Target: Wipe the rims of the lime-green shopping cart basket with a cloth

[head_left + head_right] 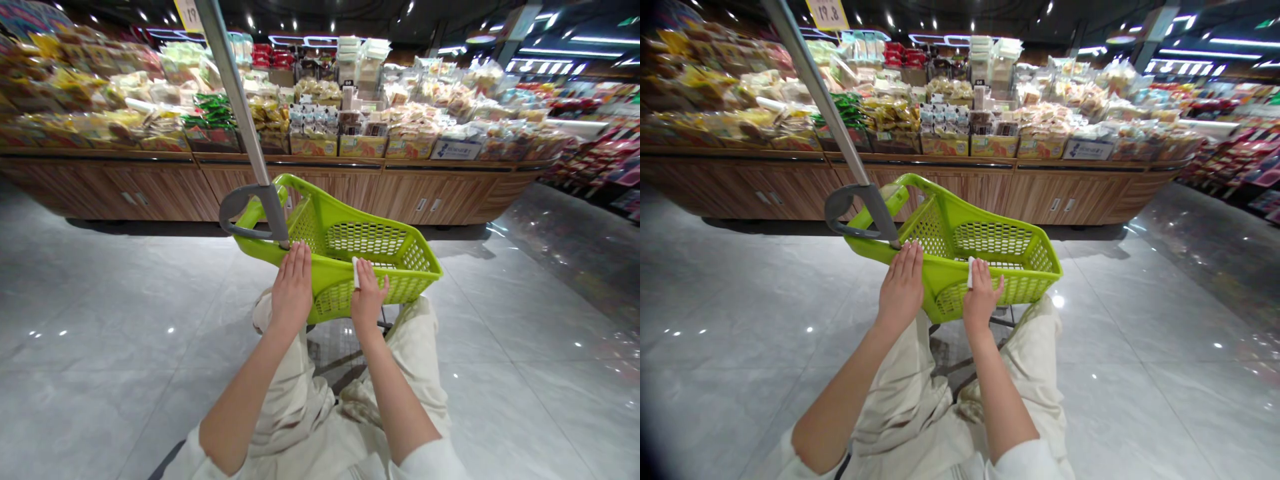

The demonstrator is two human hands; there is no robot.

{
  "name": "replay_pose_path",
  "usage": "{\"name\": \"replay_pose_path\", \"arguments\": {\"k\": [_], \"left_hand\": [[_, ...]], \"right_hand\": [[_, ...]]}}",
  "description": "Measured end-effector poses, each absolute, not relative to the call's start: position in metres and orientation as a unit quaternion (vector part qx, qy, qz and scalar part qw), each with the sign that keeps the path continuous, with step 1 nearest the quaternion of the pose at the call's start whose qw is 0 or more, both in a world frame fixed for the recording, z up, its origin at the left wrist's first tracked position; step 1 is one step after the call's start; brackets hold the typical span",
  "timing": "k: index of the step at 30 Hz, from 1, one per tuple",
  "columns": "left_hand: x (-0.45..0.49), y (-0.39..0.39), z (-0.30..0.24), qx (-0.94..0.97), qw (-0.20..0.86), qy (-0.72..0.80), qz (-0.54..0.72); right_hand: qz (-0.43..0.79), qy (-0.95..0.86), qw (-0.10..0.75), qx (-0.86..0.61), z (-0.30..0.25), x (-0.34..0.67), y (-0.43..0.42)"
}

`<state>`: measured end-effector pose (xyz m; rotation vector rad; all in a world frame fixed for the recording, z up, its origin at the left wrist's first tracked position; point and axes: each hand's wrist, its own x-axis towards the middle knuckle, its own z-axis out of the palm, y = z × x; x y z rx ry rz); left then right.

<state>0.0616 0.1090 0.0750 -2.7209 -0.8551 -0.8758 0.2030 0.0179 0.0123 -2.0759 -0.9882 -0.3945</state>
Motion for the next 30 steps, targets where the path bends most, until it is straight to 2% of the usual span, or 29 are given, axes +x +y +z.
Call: {"name": "replay_pose_path", "arguments": {"k": [7, 10, 16, 19, 25, 30], "left_hand": [[0.062, 0.109, 0.077, -0.907, 0.075, -0.292, -0.293], [0.062, 0.108, 0.077, -0.908, 0.075, -0.294, -0.288], [0.062, 0.108, 0.073, -0.905, 0.081, -0.298, -0.293], [0.063, 0.108, 0.072, -0.904, 0.078, -0.293, -0.302], [0.063, 0.11, 0.074, -0.901, 0.087, -0.297, -0.304], [0.058, 0.113, 0.072, -0.901, 0.096, -0.301, -0.298]], "right_hand": [[-0.094, -0.546, 0.378, -0.742, 0.053, 0.151, 0.062], [-0.109, -0.539, 0.368, -0.75, 0.039, 0.171, 0.044], [-0.156, -0.41, 0.389, -0.81, -0.001, 0.227, -0.006], [-0.153, -0.4, 0.392, -0.814, 0.009, 0.214, 0.006], [-0.089, -0.529, 0.39, -0.749, 0.051, 0.156, 0.059], [-0.111, -0.524, 0.374, -0.757, 0.036, 0.173, 0.039]]}}
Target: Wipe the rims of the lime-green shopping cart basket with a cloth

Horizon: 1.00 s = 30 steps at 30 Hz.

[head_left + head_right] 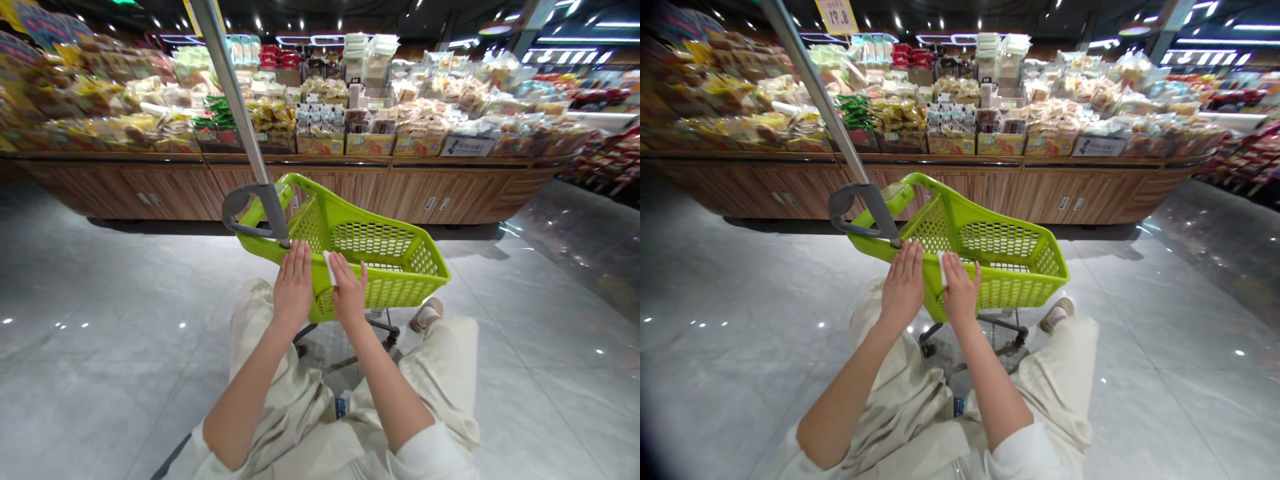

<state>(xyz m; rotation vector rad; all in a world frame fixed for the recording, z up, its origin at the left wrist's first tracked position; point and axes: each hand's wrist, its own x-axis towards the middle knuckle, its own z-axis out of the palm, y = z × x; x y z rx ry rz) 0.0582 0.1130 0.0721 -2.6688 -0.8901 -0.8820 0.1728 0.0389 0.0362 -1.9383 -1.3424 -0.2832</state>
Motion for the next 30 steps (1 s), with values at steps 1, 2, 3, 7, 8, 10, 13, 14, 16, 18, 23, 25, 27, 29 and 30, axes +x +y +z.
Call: {"name": "replay_pose_path", "arguments": {"k": [1, 2, 3, 7, 8, 10, 13, 14, 16, 18, 23, 25, 27, 29, 30], "left_hand": [[0.058, 0.113, 0.072, -0.901, 0.094, -0.3, -0.299], [0.057, 0.114, 0.071, -0.901, 0.091, -0.299, -0.302], [0.057, 0.114, 0.071, -0.9, 0.086, -0.298, -0.305], [0.058, 0.114, 0.07, -0.899, 0.078, -0.299, -0.31], [0.058, 0.113, 0.07, -0.899, 0.079, -0.3, -0.31], [0.058, 0.113, 0.07, -0.898, 0.083, -0.302, -0.311], [0.058, 0.114, 0.069, -0.896, 0.086, -0.301, -0.315], [0.058, 0.114, 0.069, -0.896, 0.087, -0.301, -0.315], [0.058, 0.115, 0.068, -0.895, 0.09, -0.303, -0.315], [0.058, 0.116, 0.068, -0.894, 0.091, -0.307, -0.314], [0.059, 0.115, 0.067, -0.893, 0.093, -0.312, -0.311], [0.06, 0.114, 0.066, -0.892, 0.096, -0.313, -0.311], [0.062, 0.113, 0.064, -0.887, 0.099, -0.32, -0.319], [0.063, 0.113, 0.062, -0.881, 0.098, -0.328, -0.327], [0.063, 0.113, 0.061, -0.879, 0.098, -0.33, -0.33]], "right_hand": [[-0.117, -0.508, 0.375, -0.767, 0.03, 0.181, 0.031], [-0.121, -0.49, 0.378, -0.776, 0.024, 0.188, 0.024], [-0.123, -0.475, 0.38, -0.784, 0.019, 0.194, 0.018], [-0.112, -0.445, 0.382, -0.802, 0.019, 0.196, 0.016], [-0.105, -0.446, 0.382, -0.803, 0.024, 0.19, 0.021], [-0.09, -0.466, 0.381, -0.793, 0.036, 0.175, 0.034], [-0.078, -0.52, 0.377, -0.762, 0.052, 0.152, 0.054], [-0.08, -0.534, 0.374, -0.754, 0.055, 0.148, 0.057], [-0.09, -0.551, 0.367, -0.744, 0.053, 0.148, 0.057], [-0.105, -0.548, 0.362, -0.747, 0.042, 0.161, 0.047], [-0.145, -0.46, 0.378, -0.79, 0.008, 0.206, 0.011], [-0.147, -0.437, 0.386, -0.799, 0.009, 0.206, 0.012], [-0.133, -0.462, 0.389, -0.786, 0.02, 0.191, 0.025], [-0.111, -0.52, 0.386, -0.754, 0.037, 0.17, 0.044], [-0.102, -0.546, 0.385, -0.737, 0.044, 0.16, 0.052]]}}
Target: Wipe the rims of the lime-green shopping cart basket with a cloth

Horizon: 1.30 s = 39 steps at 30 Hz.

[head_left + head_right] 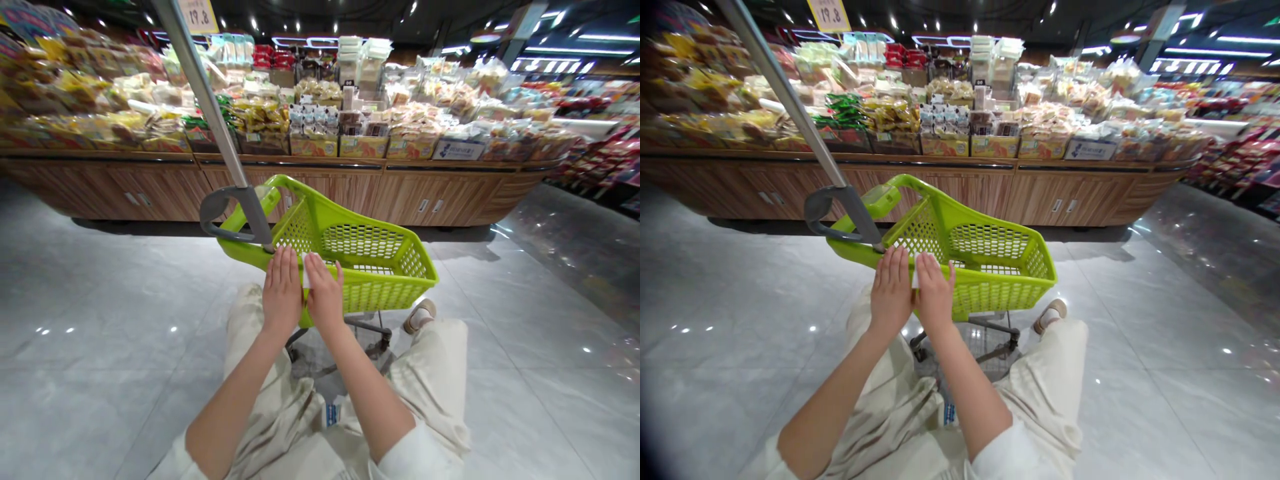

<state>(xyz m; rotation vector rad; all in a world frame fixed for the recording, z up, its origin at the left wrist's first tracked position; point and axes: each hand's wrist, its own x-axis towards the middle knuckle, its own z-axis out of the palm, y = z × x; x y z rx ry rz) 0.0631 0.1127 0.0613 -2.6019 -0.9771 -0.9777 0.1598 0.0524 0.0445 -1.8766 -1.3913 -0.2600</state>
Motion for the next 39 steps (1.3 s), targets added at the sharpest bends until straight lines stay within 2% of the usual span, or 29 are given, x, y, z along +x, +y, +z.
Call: {"name": "replay_pose_path", "arguments": {"k": [4, 11, 16, 21, 25, 30, 34, 36, 39], "left_hand": [[0.058, 0.117, 0.059, -0.878, 0.097, -0.324, -0.339], [0.049, 0.138, 0.061, -0.865, 0.076, -0.333, -0.367], [0.066, 0.133, 0.061, -0.846, 0.043, -0.347, -0.402], [0.11, 0.093, 0.049, -0.947, 0.047, -0.168, -0.27], [0.139, 0.072, 0.035, -0.959, 0.037, -0.151, -0.238], [0.146, 0.073, 0.019, -0.955, 0.031, -0.191, -0.224], [0.145, 0.076, 0.013, -0.956, 0.033, -0.177, -0.23], [0.146, 0.075, 0.012, -0.955, 0.029, -0.179, -0.234], [0.149, 0.072, 0.009, -0.95, 0.018, -0.187, -0.248]], "right_hand": [[-0.101, -0.577, 0.386, -0.713, 0.052, 0.149, 0.062], [-0.164, -0.506, 0.331, -0.779, 0.001, 0.224, 0.0], [-0.195, -0.465, 0.298, -0.811, -0.016, 0.264, -0.04], [-0.198, -0.428, 0.314, -0.824, -0.02, 0.259, -0.034], [-0.198, -0.403, 0.324, -0.833, -0.018, 0.249, -0.025], [-0.189, -0.441, 0.297, -0.826, -0.022, 0.274, -0.049], [-0.233, -0.321, 0.331, -0.856, -0.036, 0.308, -0.072], [-0.242, -0.274, 0.34, -0.866, -0.038, 0.305, -0.066], [-0.219, -0.33, 0.326, -0.858, -0.027, 0.271, -0.037]]}}
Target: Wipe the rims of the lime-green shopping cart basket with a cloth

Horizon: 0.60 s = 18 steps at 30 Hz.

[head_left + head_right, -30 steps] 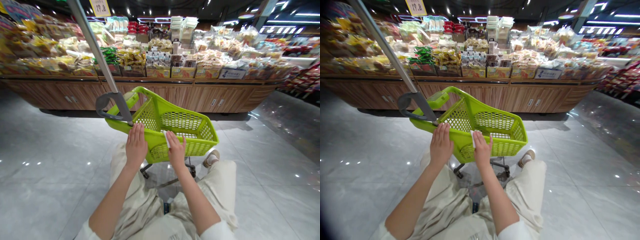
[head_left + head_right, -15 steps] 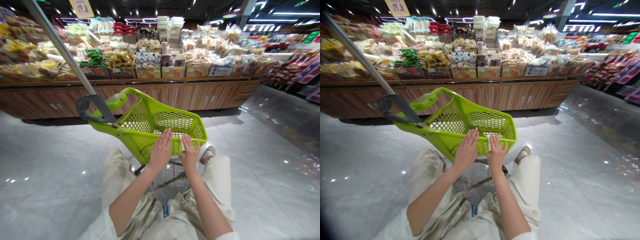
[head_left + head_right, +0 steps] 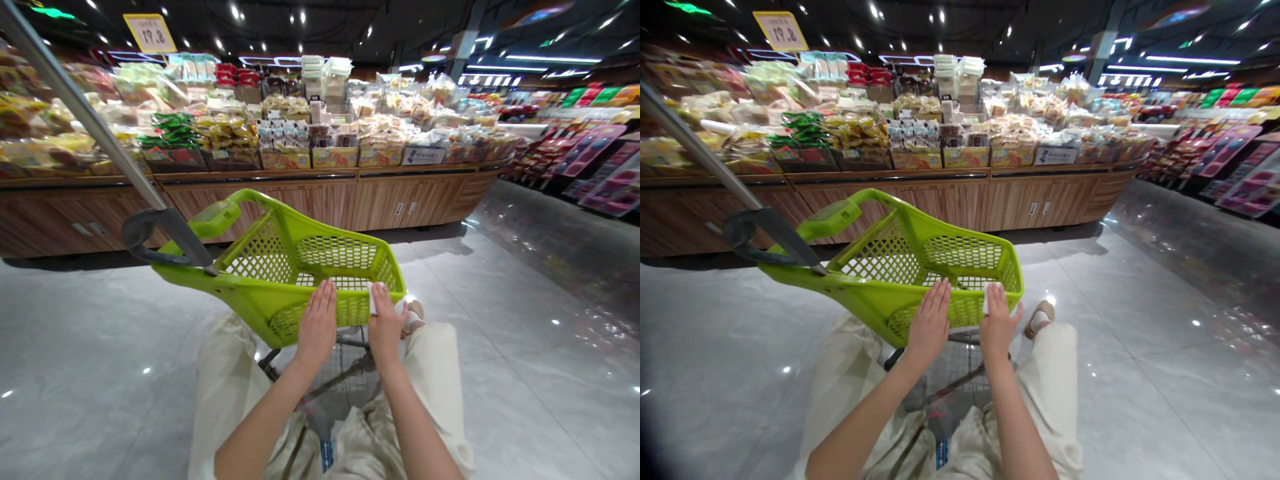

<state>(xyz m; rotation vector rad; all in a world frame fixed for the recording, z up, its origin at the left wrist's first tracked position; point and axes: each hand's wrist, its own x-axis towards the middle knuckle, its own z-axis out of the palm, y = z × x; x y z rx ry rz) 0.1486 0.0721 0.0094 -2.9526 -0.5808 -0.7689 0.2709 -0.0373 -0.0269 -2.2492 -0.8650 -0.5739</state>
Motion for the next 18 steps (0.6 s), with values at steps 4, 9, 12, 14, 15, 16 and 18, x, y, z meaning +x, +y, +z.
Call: {"name": "replay_pose_path", "arguments": {"k": [4, 9, 12, 14, 15, 16, 18], "left_hand": [[0.149, 0.071, 0.005, -0.945, 0.009, -0.186, -0.269], [0.146, 0.071, 0.005, -0.944, 0.012, -0.199, -0.262], [0.146, 0.07, 0.007, -0.946, 0.014, -0.196, -0.26], [0.146, 0.069, 0.007, -0.946, 0.012, -0.191, -0.262], [0.147, 0.069, 0.006, -0.945, 0.009, -0.189, -0.265], [0.148, 0.068, 0.005, -0.944, 0.007, -0.188, -0.27], [0.15, 0.068, 0.003, -0.942, 0.002, -0.189, -0.278]], "right_hand": [[-0.168, -0.447, 0.315, -0.82, -0.008, 0.225, -0.005], [-0.164, -0.455, 0.3, -0.822, -0.016, 0.254, -0.04], [-0.192, -0.384, 0.313, -0.847, -0.034, 0.289, -0.074], [-0.211, -0.334, 0.322, -0.861, -0.042, 0.302, -0.082], [-0.219, -0.314, 0.323, -0.865, -0.043, 0.303, -0.08], [-0.227, -0.301, 0.324, -0.868, -0.042, 0.299, -0.074], [-0.231, -0.316, 0.323, -0.862, -0.035, 0.283, -0.053]]}}
